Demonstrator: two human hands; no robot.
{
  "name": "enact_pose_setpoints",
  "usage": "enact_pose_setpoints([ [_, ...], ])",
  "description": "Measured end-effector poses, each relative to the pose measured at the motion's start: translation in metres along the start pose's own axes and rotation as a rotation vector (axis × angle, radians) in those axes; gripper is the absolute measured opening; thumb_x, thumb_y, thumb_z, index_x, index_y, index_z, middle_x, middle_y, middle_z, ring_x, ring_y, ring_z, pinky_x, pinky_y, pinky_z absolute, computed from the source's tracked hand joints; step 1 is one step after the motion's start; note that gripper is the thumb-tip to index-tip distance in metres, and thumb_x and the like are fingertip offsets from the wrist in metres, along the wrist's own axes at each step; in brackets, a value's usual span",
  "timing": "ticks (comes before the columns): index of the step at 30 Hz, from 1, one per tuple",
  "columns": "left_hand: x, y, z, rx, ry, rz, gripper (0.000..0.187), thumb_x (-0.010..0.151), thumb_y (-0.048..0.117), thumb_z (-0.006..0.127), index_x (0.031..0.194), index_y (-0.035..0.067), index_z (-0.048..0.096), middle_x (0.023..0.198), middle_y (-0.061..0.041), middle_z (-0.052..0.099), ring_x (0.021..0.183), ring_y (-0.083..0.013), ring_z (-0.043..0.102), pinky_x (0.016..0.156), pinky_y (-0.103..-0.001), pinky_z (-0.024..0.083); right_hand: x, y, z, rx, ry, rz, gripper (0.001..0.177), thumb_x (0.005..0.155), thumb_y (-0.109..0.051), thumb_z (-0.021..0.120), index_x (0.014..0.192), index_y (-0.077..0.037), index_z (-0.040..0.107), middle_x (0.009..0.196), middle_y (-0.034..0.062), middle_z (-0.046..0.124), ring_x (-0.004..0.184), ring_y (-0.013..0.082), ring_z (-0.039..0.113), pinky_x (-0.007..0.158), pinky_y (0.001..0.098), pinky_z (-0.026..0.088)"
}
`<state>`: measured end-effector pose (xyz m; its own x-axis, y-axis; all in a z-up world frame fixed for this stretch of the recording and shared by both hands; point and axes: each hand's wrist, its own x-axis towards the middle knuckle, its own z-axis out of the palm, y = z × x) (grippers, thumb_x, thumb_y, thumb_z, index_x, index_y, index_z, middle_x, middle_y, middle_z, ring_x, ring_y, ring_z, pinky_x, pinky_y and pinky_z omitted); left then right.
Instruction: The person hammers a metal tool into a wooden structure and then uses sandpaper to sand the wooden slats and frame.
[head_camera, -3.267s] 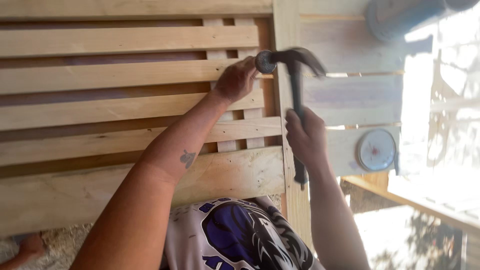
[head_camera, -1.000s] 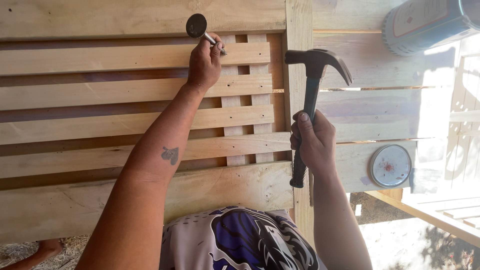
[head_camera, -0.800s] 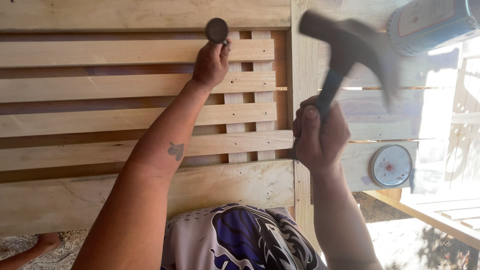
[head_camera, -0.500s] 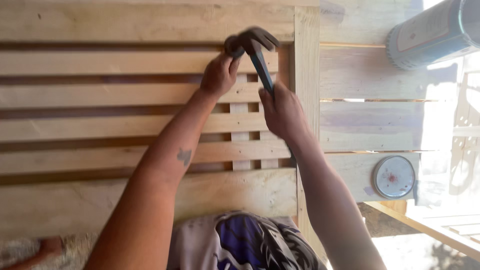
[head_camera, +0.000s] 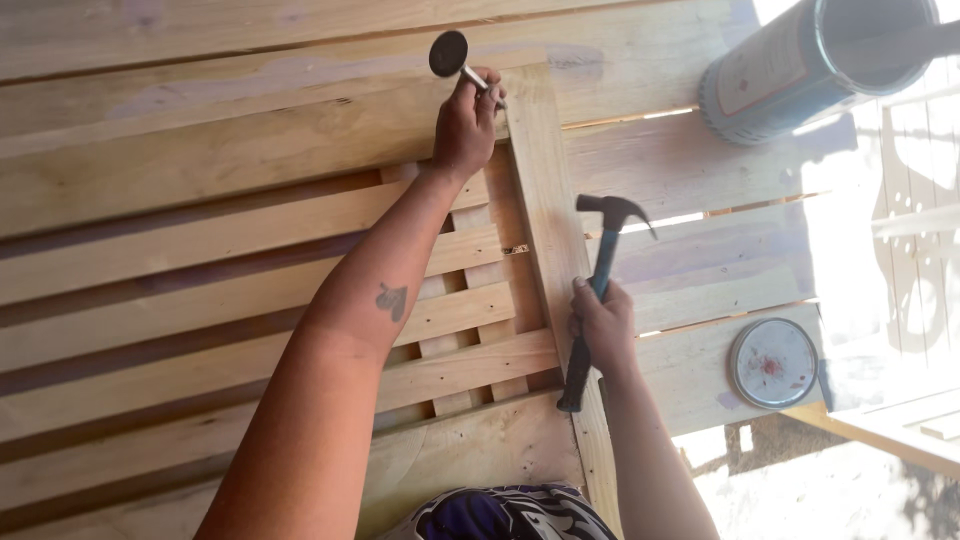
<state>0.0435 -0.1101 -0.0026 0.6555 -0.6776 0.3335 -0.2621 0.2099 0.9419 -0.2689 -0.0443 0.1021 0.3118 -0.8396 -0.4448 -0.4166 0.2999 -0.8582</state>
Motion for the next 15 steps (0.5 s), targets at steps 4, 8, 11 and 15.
enact_pose_setpoints([
  [4,0.024,-0.021,0.022,0.068,-0.011,0.049,0.009,0.109,0.016,0.053,0.111,0.007,0.055,0.091,-0.006,0.075,0.081,-0.0194,0.076,0.071,-0.034,0.06,0.007,0.012,-0.004,0.068,-0.077,0.011,0.024,0.1,-0.017,0.062,0.081,-0.003,0.054,0.062,0.0015,0.053,0.047,0.0111,0.05,0.043,0.0285,0.041],
  [8,0.033,-0.033,0.018,0.025,-0.094,0.043,0.009,0.111,0.015,0.052,0.111,0.007,0.055,0.09,-0.005,0.073,0.08,-0.0184,0.076,0.072,-0.033,0.062,0.011,0.012,-0.005,-0.003,-0.102,-0.006,0.027,0.1,-0.018,0.064,0.08,-0.003,0.053,0.06,0.0023,0.052,0.047,0.0114,0.05,0.043,0.0285,0.042],
  [11,0.03,-0.032,0.014,0.031,-0.104,0.057,0.009,0.112,0.015,0.051,0.111,0.007,0.054,0.091,-0.005,0.073,0.081,-0.0179,0.076,0.074,-0.033,0.063,0.011,0.009,-0.003,0.001,-0.103,0.027,0.025,0.099,-0.017,0.064,0.081,-0.003,0.054,0.061,0.0017,0.051,0.046,0.0117,0.049,0.042,0.0291,0.041],
  [15,0.03,-0.03,0.014,0.046,-0.131,0.067,0.01,0.114,0.017,0.049,0.112,0.009,0.054,0.094,-0.005,0.073,0.085,-0.0171,0.076,0.075,-0.032,0.064,0.01,0.006,-0.002,0.014,-0.105,0.016,0.024,0.099,-0.016,0.064,0.081,-0.003,0.054,0.061,0.002,0.052,0.047,0.0118,0.05,0.042,0.0289,0.043],
])
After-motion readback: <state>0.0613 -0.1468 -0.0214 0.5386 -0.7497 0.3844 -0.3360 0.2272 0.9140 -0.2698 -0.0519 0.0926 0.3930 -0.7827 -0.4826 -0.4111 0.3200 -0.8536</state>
